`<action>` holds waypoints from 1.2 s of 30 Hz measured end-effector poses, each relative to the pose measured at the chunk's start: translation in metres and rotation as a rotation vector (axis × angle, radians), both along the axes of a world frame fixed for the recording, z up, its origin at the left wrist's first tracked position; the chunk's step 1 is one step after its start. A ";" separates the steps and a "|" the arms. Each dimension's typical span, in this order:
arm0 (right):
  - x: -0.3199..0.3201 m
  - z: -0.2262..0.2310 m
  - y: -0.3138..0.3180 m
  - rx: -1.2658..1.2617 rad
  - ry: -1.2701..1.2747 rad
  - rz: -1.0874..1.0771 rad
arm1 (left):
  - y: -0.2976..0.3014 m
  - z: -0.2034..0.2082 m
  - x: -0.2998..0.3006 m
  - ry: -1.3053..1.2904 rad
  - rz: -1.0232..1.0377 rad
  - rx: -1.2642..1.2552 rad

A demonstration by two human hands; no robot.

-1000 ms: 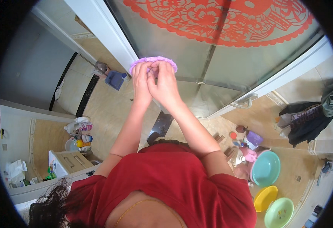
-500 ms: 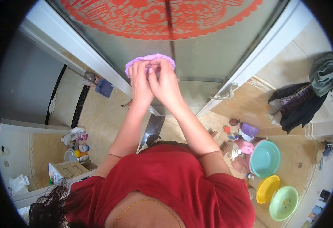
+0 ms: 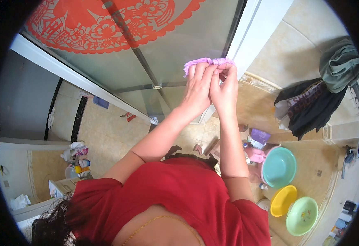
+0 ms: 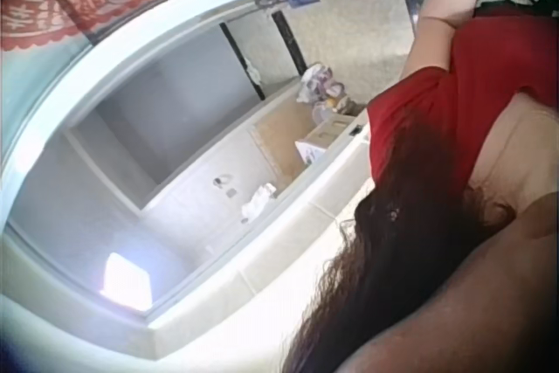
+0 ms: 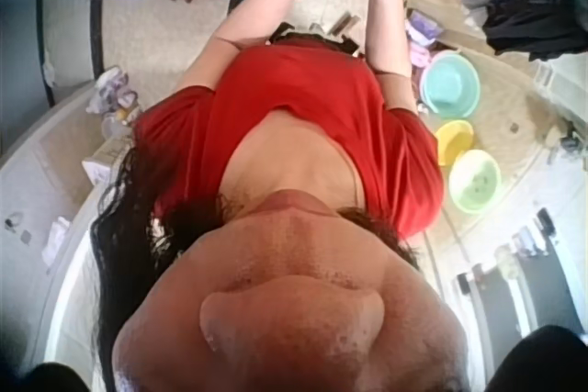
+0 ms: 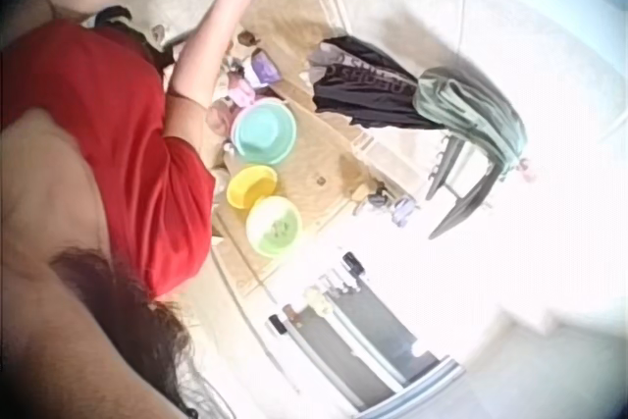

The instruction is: The person cleans a bathroom faucet and shower head using a purple cloth, then wipes the glass door of the shower enclosure. The task involves scrubbing the metal fixtures and wiping the glass surface to remove dirt.

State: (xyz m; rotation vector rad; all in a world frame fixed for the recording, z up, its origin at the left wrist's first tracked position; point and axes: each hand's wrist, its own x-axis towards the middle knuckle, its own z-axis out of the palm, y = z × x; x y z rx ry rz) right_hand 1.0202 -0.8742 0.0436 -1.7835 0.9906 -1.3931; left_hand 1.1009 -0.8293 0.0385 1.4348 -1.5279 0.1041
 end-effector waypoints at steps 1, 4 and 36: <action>0.000 0.000 0.001 -0.012 -0.003 -0.002 | 0.000 -0.001 0.001 0.008 -0.012 -0.003; 0.007 -0.004 0.002 -0.065 0.011 -0.011 | 0.003 -0.003 0.008 0.032 -0.050 0.002; 0.215 0.015 0.126 -0.097 -0.178 0.532 | 0.132 0.006 0.212 -0.116 0.476 -0.096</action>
